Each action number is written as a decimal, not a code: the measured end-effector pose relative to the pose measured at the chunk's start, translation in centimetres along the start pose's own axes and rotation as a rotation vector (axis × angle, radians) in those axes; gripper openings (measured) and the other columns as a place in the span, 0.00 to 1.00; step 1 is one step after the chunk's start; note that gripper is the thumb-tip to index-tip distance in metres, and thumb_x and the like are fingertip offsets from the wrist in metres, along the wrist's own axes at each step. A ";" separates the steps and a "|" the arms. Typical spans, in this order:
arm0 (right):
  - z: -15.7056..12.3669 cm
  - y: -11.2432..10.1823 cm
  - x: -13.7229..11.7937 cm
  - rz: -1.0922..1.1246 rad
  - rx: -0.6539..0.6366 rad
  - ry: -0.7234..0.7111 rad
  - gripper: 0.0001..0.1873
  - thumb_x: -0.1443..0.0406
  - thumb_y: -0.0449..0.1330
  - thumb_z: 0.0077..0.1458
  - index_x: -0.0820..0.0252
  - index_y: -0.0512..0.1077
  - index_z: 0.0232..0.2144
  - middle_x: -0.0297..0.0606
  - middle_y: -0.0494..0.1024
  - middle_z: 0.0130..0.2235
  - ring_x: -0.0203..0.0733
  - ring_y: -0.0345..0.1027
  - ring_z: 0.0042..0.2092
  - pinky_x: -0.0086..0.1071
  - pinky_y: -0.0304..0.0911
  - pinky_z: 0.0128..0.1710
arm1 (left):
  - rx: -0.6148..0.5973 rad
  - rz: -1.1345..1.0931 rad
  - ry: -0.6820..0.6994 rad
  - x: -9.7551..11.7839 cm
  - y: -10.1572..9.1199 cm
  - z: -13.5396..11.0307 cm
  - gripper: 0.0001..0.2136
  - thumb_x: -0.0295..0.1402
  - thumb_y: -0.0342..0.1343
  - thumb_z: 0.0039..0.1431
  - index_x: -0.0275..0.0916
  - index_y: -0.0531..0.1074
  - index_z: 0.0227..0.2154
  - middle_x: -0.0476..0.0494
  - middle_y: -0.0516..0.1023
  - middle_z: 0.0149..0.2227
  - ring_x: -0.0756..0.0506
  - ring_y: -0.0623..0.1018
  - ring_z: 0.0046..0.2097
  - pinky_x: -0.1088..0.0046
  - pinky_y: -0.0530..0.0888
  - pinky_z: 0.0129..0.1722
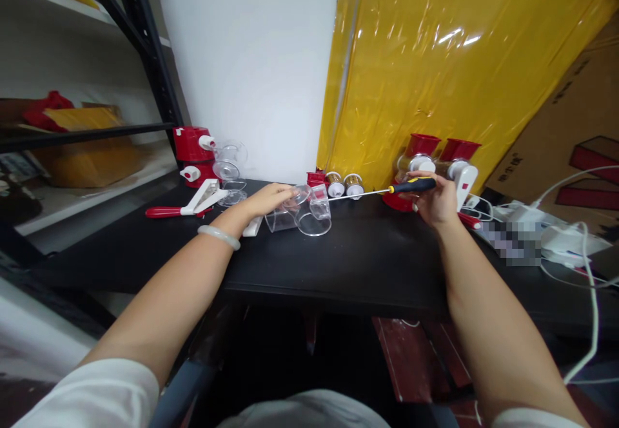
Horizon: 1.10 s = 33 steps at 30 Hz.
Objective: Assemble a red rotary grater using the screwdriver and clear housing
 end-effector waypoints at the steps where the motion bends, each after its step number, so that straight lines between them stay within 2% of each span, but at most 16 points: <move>1: 0.0 0.0 -0.1 0.018 -0.018 0.004 0.22 0.47 0.51 0.53 0.55 0.74 0.34 0.39 0.78 0.30 0.46 0.75 0.33 0.40 0.73 0.29 | 0.002 -0.002 -0.003 0.1 0.0 0.0 0.22 0.50 0.54 0.54 0.36 0.76 0.42 0.40 0.82 0.37 0.39 0.81 0.42 0.66 0.72 0.38; 2: -0.1 0.1 -0.1 0.031 -0.033 0.008 0.20 0.49 0.52 0.53 0.54 0.74 0.35 0.39 0.78 0.32 0.46 0.75 0.35 0.41 0.74 0.31 | 0.002 -0.003 -0.004 0.1 0.0 -0.1 0.22 0.49 0.54 0.54 0.36 0.76 0.42 0.40 0.82 0.37 0.39 0.81 0.42 0.66 0.72 0.38; 4: -0.1 0.0 0.0 0.040 -0.026 0.010 0.18 0.51 0.53 0.52 0.54 0.75 0.36 0.38 0.77 0.32 0.45 0.75 0.34 0.40 0.73 0.30 | 0.004 -0.005 0.001 0.0 0.0 -0.1 0.22 0.48 0.54 0.54 0.37 0.76 0.42 0.40 0.82 0.36 0.39 0.81 0.42 0.66 0.72 0.38; 7: 0.0 -0.1 0.2 -0.005 0.030 0.014 0.17 0.50 0.58 0.52 0.55 0.75 0.36 0.33 0.73 0.24 0.38 0.68 0.21 0.35 0.68 0.20 | 0.010 -0.012 0.012 -0.2 0.0 0.1 0.20 0.47 0.54 0.54 0.37 0.77 0.41 0.41 0.82 0.34 0.39 0.81 0.41 0.65 0.72 0.39; 9: 0.0 -0.1 0.2 -0.047 0.045 0.018 0.21 0.46 0.58 0.52 0.56 0.74 0.34 0.31 0.68 0.19 0.36 0.62 0.16 0.34 0.65 0.16 | 0.010 -0.021 0.014 -0.2 0.0 0.1 0.20 0.47 0.55 0.54 0.37 0.77 0.41 0.40 0.82 0.34 0.39 0.81 0.41 0.65 0.72 0.38; 12: -0.2 0.2 -0.2 -0.017 0.037 0.004 0.25 0.43 0.53 0.54 0.56 0.74 0.32 0.35 0.72 0.22 0.40 0.68 0.21 0.36 0.68 0.20 | 0.006 -0.020 0.002 0.0 0.1 0.0 0.21 0.48 0.54 0.54 0.36 0.77 0.41 0.40 0.82 0.35 0.38 0.81 0.41 0.66 0.72 0.37; 14: -0.3 0.4 -0.4 0.035 0.008 0.002 0.21 0.46 0.53 0.54 0.54 0.74 0.33 0.37 0.76 0.27 0.43 0.73 0.28 0.37 0.71 0.23 | 0.002 -0.013 -0.008 0.1 0.1 -0.1 0.22 0.48 0.54 0.54 0.36 0.76 0.41 0.39 0.82 0.36 0.38 0.81 0.41 0.66 0.72 0.36; 16: -0.4 0.4 -0.4 0.062 -0.019 0.003 0.16 0.51 0.56 0.52 0.53 0.74 0.35 0.35 0.78 0.31 0.44 0.75 0.32 0.37 0.72 0.25 | 0.006 -0.014 -0.006 0.1 0.1 -0.1 0.21 0.48 0.55 0.53 0.36 0.77 0.41 0.39 0.82 0.35 0.38 0.81 0.41 0.65 0.72 0.38; 19: -0.2 0.1 0.0 0.021 0.006 -0.002 0.15 0.51 0.61 0.50 0.54 0.74 0.34 0.33 0.77 0.29 0.39 0.72 0.25 0.34 0.70 0.21 | 0.024 -0.024 0.008 0.1 0.1 -0.1 0.20 0.47 0.55 0.53 0.36 0.77 0.40 0.40 0.82 0.34 0.38 0.81 0.42 0.64 0.73 0.40; 22: 0.1 -0.3 0.5 -0.088 0.045 0.004 0.22 0.45 0.59 0.52 0.56 0.74 0.31 0.32 0.71 0.20 0.34 0.62 0.16 0.32 0.64 0.16 | 0.018 -0.032 0.001 0.0 0.1 0.0 0.19 0.47 0.55 0.53 0.37 0.78 0.39 0.40 0.82 0.34 0.38 0.81 0.41 0.63 0.73 0.40; 23: 0.1 -0.3 0.5 -0.101 0.046 0.007 0.24 0.42 0.56 0.52 0.56 0.74 0.30 0.32 0.70 0.19 0.35 0.61 0.15 0.32 0.63 0.16 | 0.008 -0.035 -0.002 0.0 0.1 0.0 0.19 0.47 0.55 0.53 0.37 0.77 0.40 0.40 0.82 0.34 0.38 0.81 0.41 0.63 0.73 0.40; 25: 0.1 -0.3 0.3 -0.066 0.035 0.008 0.26 0.42 0.53 0.54 0.56 0.73 0.30 0.35 0.72 0.21 0.39 0.68 0.20 0.34 0.67 0.19 | -0.003 -0.038 -0.004 -0.1 0.1 0.1 0.20 0.47 0.55 0.53 0.37 0.77 0.40 0.39 0.83 0.35 0.38 0.81 0.41 0.63 0.73 0.40; 27: 0.0 -0.1 0.1 0.002 0.008 0.012 0.23 0.45 0.53 0.54 0.55 0.74 0.32 0.38 0.77 0.29 0.44 0.75 0.30 0.37 0.71 0.26 | -0.001 -0.036 -0.006 -0.1 0.1 0.1 0.20 0.48 0.55 0.53 0.37 0.77 0.41 0.38 0.83 0.35 0.38 0.81 0.41 0.63 0.73 0.40; 29: -0.2 0.1 -0.1 0.038 -0.011 0.013 0.18 0.50 0.55 0.53 0.55 0.74 0.35 0.39 0.78 0.33 0.45 0.76 0.35 0.38 0.73 0.30 | 0.007 -0.033 -0.013 -0.2 0.1 0.1 0.21 0.48 0.55 0.52 0.37 0.77 0.40 0.40 0.83 0.35 0.38 0.81 0.41 0.64 0.73 0.39; 31: -0.2 0.2 -0.1 0.025 0.001 0.019 0.16 0.51 0.58 0.52 0.55 0.75 0.35 0.37 0.77 0.29 0.44 0.74 0.31 0.38 0.72 0.28 | 0.013 -0.032 -0.018 -0.2 0.1 0.1 0.21 0.49 0.55 0.52 0.37 0.77 0.40 0.41 0.82 0.35 0.38 0.81 0.41 0.64 0.72 0.39; 33: -0.2 0.0 0.1 -0.035 0.031 0.037 0.18 0.48 0.58 0.52 0.56 0.75 0.32 0.34 0.71 0.21 0.41 0.70 0.23 0.37 0.69 0.23 | 0.019 -0.033 -0.010 -0.2 0.1 0.1 0.20 0.49 0.55 0.53 0.37 0.77 0.39 0.42 0.82 0.35 0.38 0.81 0.41 0.64 0.72 0.39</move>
Point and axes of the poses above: each hand's wrist, its own z-axis towards the middle knuckle, its own y-axis out of the palm, x = y × z, the point moved 2 cm from there along z, towards the middle knuckle
